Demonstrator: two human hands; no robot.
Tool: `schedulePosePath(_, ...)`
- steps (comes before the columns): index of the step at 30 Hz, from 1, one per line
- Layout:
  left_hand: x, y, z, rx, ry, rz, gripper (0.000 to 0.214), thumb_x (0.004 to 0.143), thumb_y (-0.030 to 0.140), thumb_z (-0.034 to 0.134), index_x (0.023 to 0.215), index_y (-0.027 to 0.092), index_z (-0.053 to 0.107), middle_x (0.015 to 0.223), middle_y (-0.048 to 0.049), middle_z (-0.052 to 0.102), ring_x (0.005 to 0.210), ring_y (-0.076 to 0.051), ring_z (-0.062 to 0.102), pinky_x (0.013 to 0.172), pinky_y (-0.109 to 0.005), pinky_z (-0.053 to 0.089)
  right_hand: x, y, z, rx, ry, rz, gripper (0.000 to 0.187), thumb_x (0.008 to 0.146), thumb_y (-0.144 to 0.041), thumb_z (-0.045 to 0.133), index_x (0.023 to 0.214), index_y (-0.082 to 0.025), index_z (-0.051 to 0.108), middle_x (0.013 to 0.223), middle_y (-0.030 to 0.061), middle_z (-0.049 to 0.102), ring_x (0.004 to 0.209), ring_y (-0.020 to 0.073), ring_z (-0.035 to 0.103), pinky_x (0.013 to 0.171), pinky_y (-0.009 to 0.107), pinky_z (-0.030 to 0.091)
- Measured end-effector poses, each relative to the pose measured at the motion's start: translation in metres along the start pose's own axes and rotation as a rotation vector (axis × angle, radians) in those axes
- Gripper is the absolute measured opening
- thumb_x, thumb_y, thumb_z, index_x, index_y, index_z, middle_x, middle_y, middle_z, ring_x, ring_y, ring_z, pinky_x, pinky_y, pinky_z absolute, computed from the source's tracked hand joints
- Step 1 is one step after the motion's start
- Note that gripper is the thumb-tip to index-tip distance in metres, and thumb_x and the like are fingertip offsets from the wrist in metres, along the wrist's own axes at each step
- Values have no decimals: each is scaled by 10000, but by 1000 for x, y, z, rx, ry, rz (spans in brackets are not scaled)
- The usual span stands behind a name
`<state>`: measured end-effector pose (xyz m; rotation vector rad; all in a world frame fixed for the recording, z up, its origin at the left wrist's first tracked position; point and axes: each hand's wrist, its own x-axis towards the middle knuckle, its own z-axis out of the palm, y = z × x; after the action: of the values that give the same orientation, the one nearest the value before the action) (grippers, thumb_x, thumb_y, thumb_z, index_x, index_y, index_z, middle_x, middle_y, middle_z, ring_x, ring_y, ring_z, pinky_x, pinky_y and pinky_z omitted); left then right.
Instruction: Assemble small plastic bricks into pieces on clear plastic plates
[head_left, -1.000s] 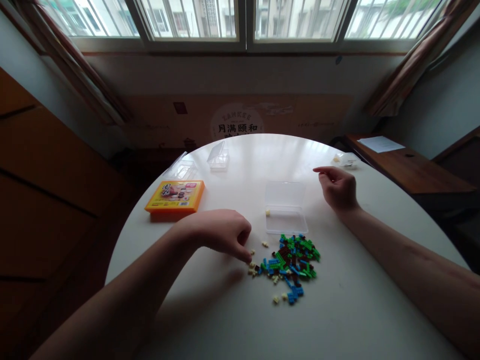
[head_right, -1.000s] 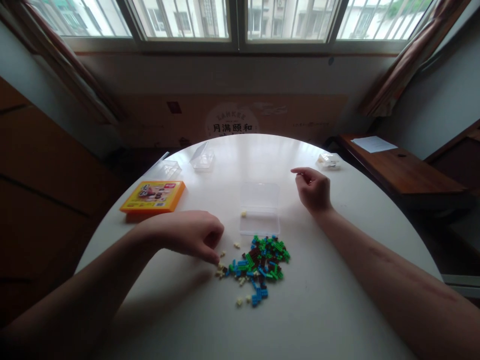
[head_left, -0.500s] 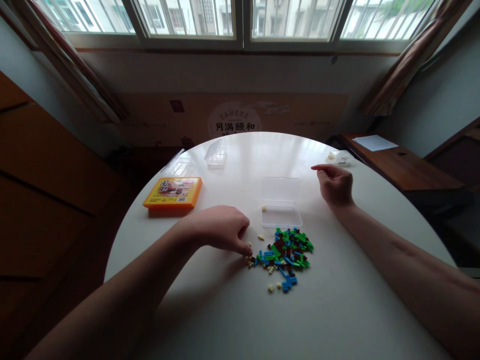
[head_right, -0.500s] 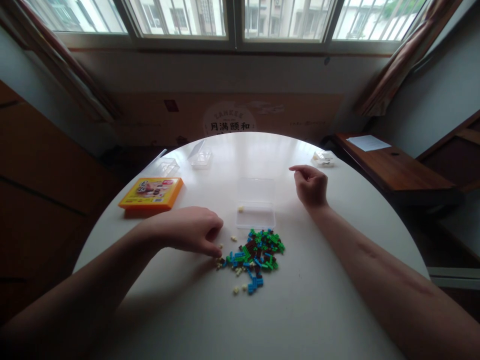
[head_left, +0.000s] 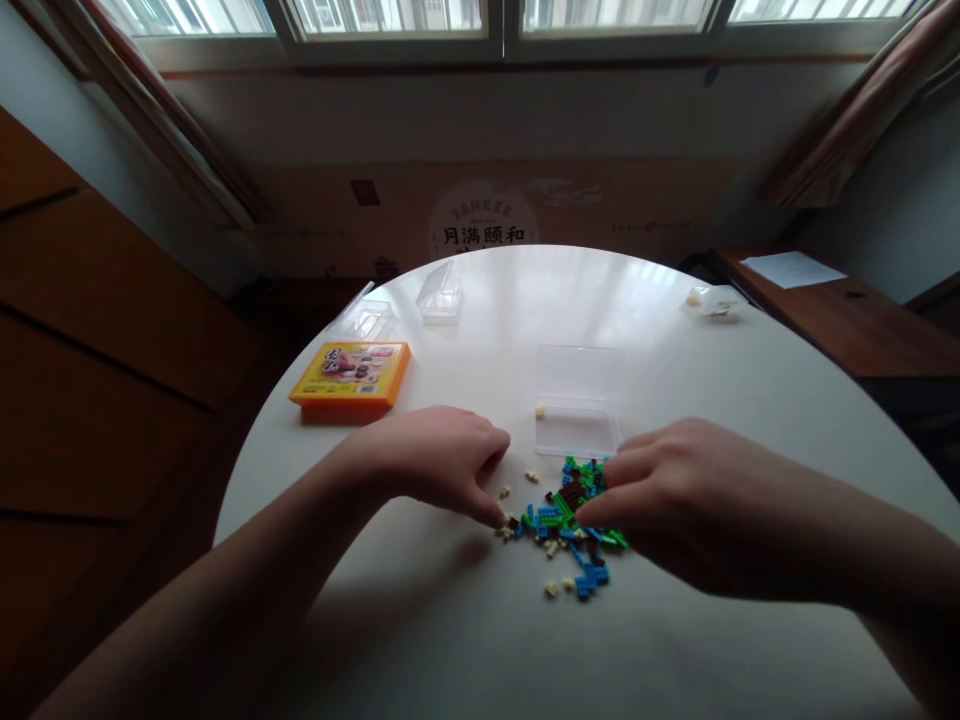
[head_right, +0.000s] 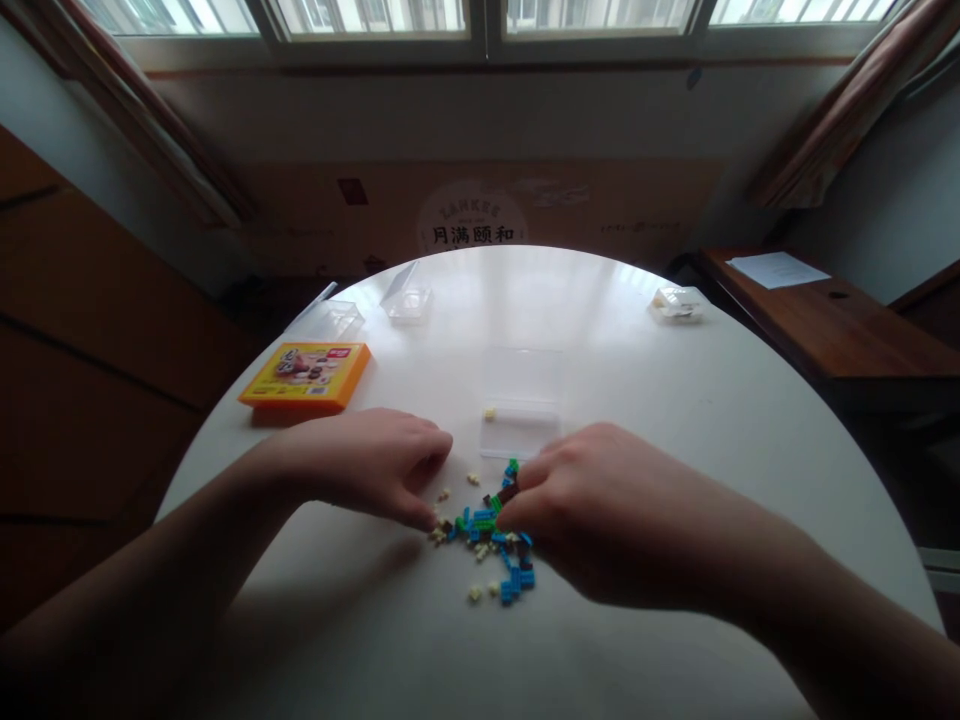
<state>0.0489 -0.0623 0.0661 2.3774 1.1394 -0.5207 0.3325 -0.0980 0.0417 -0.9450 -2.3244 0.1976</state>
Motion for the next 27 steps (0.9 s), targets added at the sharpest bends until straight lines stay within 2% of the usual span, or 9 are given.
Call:
schedulePosePath(5, -1, 2, 3, 53, 38, 18, 472, 653, 654, 690, 822, 222, 603, 843, -43, 650, 702, -205, 554, 574, -290, 341, 12, -28, 17, 33, -336, -121, 203, 875, -214, 539, 819, -239, 733, 691, 34, 673, 685, 167, 601, 589, 272, 380)
schedulePosePath(9, -1, 1, 5, 66, 50, 38, 478, 650, 662, 682, 815, 222, 593, 842, -44, 646, 701, -206, 558, 561, -292, 327, 28, -37, 21, 70, -648, -247, 202, 872, -164, 551, 763, -251, 697, 707, -5, 686, 669, 147, 602, 598, 266, 355)
schedulePosePath(11, -1, 0, 6, 71, 56, 42, 464, 647, 648, 687, 814, 226, 588, 839, -38, 643, 700, -207, 558, 555, -293, 325, 32, -38, 23, 66, -729, -263, 196, 874, -154, 557, 766, -254, 686, 731, -20, 690, 680, 141, 604, 611, 268, 352)
schedulePosePath(16, -1, 0, 5, 81, 61, 40, 404, 636, 568, 712, 806, 225, 583, 823, -24, 629, 682, -194, 557, 530, -289, 315, 30, -40, 26, 69, -756, -286, 225, 897, -171, 540, 726, -245, 666, 690, -24, 654, 654, 135, 571, 615, 283, 337)
schedulePosePath(21, -2, 0, 1, 58, 16, 49, 364, 639, 520, 708, 804, 223, 578, 817, -20, 630, 678, -188, 548, 527, -282, 324, 28, -41, 28, 34, -755, -324, 237, 904, -189, 524, 689, -215, 621, 688, -15, 639, 615, 132, 538, 575, 299, 296)
schedulePosePath(27, -2, 0, -1, 52, 16, 51, 380, 647, 549, 692, 793, 220, 571, 825, -26, 637, 678, -191, 540, 524, -276, 318, 26, -42, 36, 26, -757, -315, 197, 911, -187, 512, 729, -201, 586, 742, -14, 652, 658, 127, 554, 596, 282, 310)
